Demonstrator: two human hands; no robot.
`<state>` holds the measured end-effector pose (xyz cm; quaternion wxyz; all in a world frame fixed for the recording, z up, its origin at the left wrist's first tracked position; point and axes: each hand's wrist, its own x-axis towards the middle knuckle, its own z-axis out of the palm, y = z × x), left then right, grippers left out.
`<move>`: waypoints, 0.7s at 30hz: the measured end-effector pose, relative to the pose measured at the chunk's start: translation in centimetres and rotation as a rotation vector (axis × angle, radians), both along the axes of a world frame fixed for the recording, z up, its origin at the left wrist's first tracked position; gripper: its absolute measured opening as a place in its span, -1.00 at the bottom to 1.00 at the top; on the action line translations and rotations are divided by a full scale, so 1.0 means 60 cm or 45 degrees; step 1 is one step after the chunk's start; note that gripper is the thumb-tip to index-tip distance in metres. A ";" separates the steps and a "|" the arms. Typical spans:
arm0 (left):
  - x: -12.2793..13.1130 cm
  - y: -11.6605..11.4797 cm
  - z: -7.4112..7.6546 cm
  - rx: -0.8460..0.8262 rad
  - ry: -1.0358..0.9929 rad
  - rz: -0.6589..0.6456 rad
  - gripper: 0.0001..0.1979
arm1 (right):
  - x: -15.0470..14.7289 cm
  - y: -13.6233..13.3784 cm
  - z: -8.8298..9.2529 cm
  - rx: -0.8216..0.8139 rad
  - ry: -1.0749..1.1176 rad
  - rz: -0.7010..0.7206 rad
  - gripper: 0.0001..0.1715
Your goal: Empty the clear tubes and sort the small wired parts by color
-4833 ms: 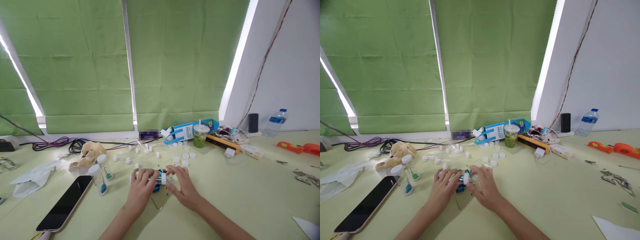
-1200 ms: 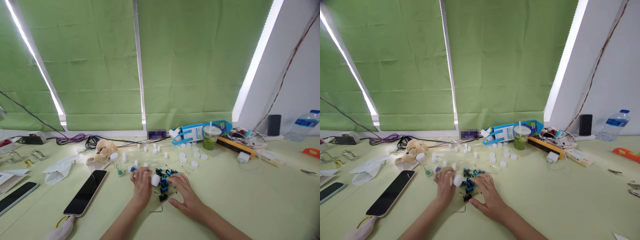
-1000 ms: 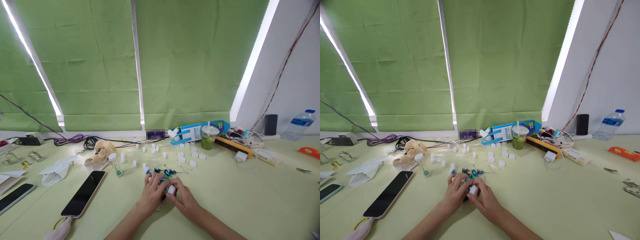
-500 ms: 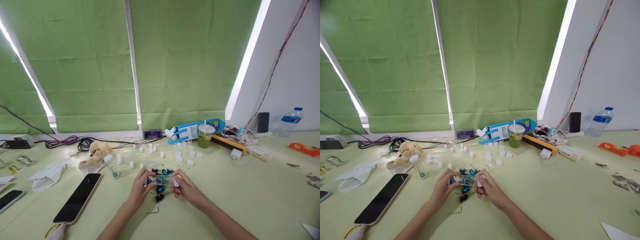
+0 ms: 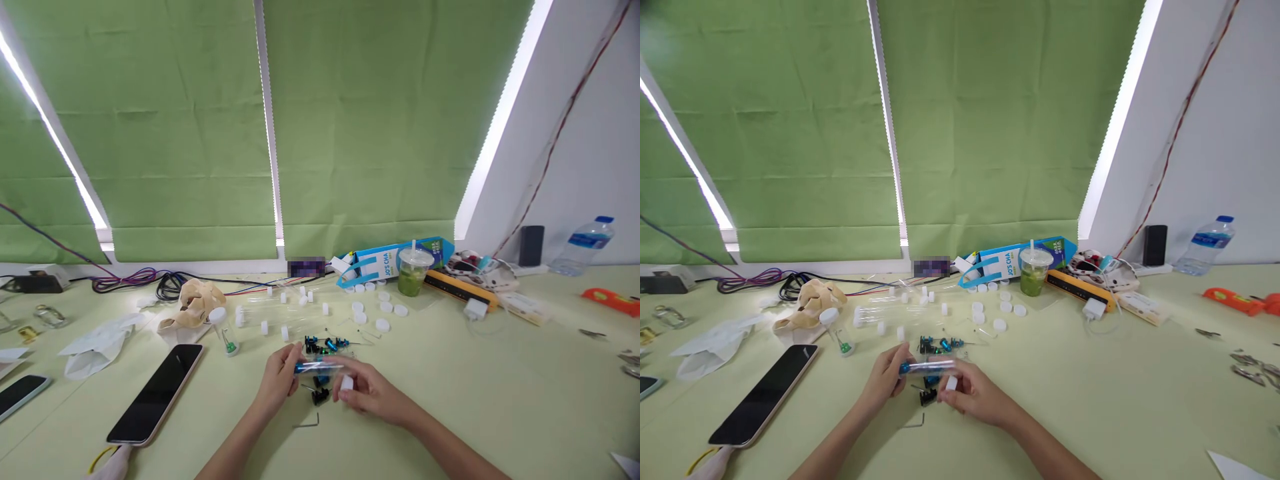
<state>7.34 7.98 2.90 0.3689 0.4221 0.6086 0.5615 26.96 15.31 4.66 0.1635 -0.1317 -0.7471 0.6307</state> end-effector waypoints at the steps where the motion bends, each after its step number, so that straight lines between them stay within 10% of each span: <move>1: 0.003 -0.001 0.001 0.002 0.032 -0.026 -0.55 | -0.001 0.000 -0.001 -0.061 -0.035 0.049 -0.40; 10: -0.034 0.001 0.001 0.058 0.361 0.223 -0.61 | -0.002 0.020 -0.010 -0.376 -0.024 -0.147 -0.68; 21: -0.001 -0.007 0.009 0.216 0.684 0.215 -0.67 | -0.006 0.008 -0.013 -0.400 -0.156 -0.025 -0.38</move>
